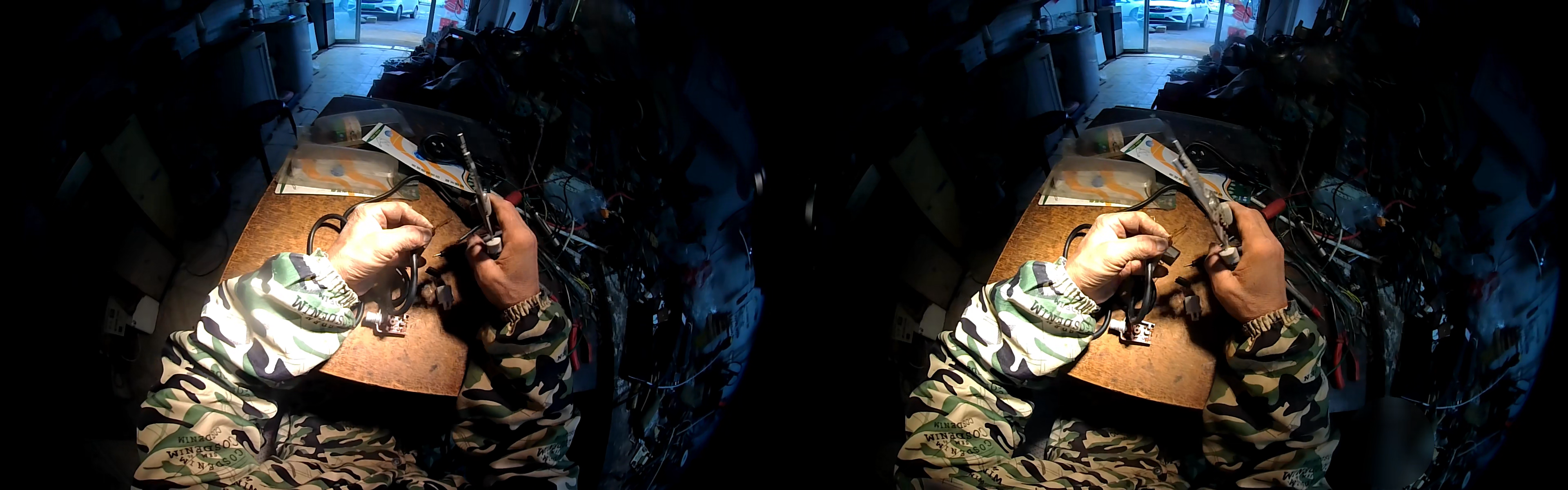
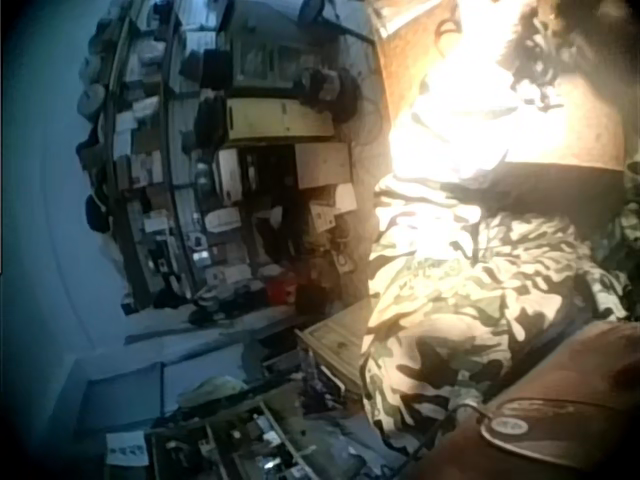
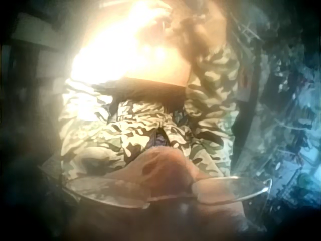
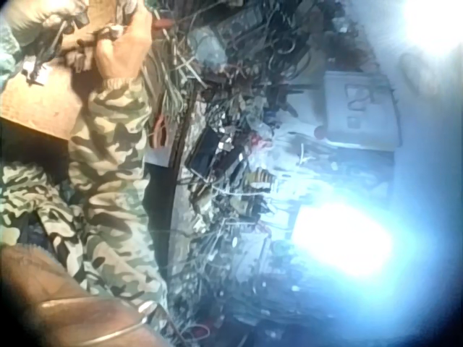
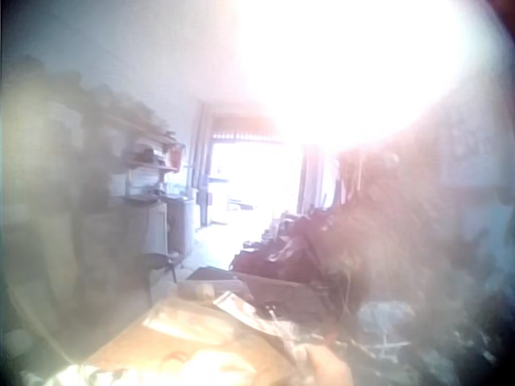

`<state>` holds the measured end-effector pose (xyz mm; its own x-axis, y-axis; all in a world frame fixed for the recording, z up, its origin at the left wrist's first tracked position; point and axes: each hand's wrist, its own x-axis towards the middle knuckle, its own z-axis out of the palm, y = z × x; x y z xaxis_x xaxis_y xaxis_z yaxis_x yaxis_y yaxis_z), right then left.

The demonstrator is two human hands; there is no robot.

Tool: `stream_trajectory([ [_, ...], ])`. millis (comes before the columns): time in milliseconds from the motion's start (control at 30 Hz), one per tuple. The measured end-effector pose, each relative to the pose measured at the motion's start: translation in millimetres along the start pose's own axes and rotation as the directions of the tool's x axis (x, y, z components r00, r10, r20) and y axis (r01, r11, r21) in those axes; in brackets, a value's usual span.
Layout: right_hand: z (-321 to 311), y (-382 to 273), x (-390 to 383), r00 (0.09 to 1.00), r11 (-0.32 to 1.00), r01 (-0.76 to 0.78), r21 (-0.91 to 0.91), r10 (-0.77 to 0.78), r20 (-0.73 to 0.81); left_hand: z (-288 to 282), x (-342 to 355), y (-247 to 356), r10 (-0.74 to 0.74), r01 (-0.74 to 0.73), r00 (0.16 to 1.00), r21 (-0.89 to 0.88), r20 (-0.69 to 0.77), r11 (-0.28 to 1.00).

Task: The person uses pliers to strip insulation from a black cable and then twists the exposed wires by hand. The work is performed on a cluttered workbench in a dimly lit workshop.

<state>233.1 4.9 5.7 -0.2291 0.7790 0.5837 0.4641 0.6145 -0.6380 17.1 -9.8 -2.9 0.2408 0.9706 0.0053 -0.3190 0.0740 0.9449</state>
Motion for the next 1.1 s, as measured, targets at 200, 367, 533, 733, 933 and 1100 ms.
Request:
stream_trajectory([
  [200,7,-6,-1,0.994,0.985,0.096,-0.145,-0.086,0.071,-1,0,-3,0.093,-0.094,0.995,-0.004,-0.035,0.996],
  [367,10,-4,-1,0.992,0.976,0.119,-0.183,-0.110,0.061,-4,-1,-4,0.209,-0.205,0.978,0.178,-0.006,0.963],
  [533,15,-7,-3,0.997,0.989,0.065,-0.131,-0.058,0.060,-5,-1,-5,0.262,-0.261,0.964,0.294,0.035,0.920],
  [733,22,-10,-7,0.989,0.972,0.111,-0.207,-0.088,0.115,3,-6,-2,0.268,-0.274,0.962,0.177,0.056,0.945],
  [933,25,-12,-11,0.993,0.963,0.103,-0.249,-0.087,0.074,4,-4,-6,0.301,-0.306,0.952,0.227,0.058,0.925],
  [1100,25,-16,-11,0.995,0.960,0.085,-0.268,-0.071,0.064,3,-5,-7,0.286,-0.290,0.957,0.179,0.048,0.940],
])
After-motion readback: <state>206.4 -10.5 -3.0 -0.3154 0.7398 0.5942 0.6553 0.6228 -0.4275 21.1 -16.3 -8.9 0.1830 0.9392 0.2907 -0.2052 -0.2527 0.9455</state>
